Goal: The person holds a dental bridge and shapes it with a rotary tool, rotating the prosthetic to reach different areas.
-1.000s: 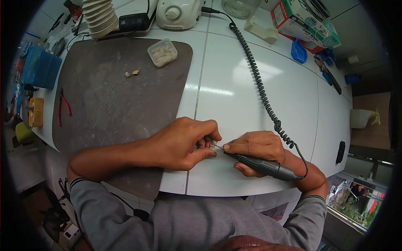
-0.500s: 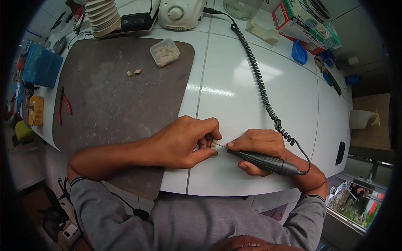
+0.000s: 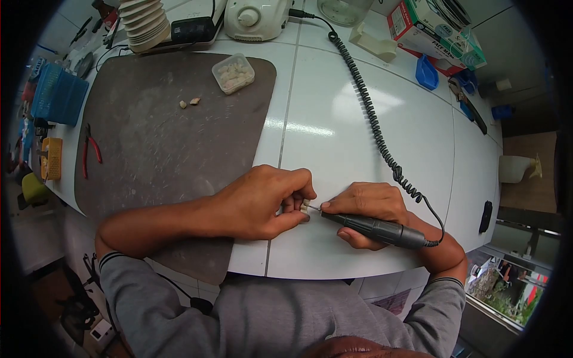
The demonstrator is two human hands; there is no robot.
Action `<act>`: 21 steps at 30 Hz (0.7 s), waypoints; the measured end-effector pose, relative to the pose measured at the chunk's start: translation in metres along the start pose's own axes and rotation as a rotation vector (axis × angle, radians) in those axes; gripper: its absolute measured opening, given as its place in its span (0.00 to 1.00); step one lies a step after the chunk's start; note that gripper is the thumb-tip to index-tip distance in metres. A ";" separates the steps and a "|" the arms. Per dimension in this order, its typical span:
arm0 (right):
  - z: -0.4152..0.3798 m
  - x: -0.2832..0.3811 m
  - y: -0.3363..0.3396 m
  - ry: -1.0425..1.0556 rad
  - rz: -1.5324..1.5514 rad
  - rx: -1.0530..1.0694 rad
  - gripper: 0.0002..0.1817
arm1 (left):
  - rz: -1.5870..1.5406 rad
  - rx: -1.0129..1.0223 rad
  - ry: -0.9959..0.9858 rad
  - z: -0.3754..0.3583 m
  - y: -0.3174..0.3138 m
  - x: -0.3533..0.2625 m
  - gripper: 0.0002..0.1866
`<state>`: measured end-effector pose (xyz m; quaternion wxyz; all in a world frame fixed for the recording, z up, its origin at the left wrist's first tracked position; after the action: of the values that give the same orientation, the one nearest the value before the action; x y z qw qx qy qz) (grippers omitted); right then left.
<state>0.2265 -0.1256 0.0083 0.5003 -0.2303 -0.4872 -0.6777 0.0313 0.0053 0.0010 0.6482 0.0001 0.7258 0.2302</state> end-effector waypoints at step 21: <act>-0.002 0.000 -0.002 0.034 0.016 -0.014 0.21 | -0.034 -0.005 -0.004 0.000 0.002 -0.001 0.15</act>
<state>0.2251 -0.1277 0.0067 0.5122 -0.2261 -0.4722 -0.6808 0.0308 0.0067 0.0027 0.6533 -0.0134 0.7239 0.2213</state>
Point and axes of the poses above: each hand's wrist, its own z-axis towards the middle knuckle, its own y-axis out of the back of the hand, x = y × z, the point moved 3 cm from there along z, towards the middle knuckle, and after that the axes turned 10 degrees about -x, right-handed, at the moved point
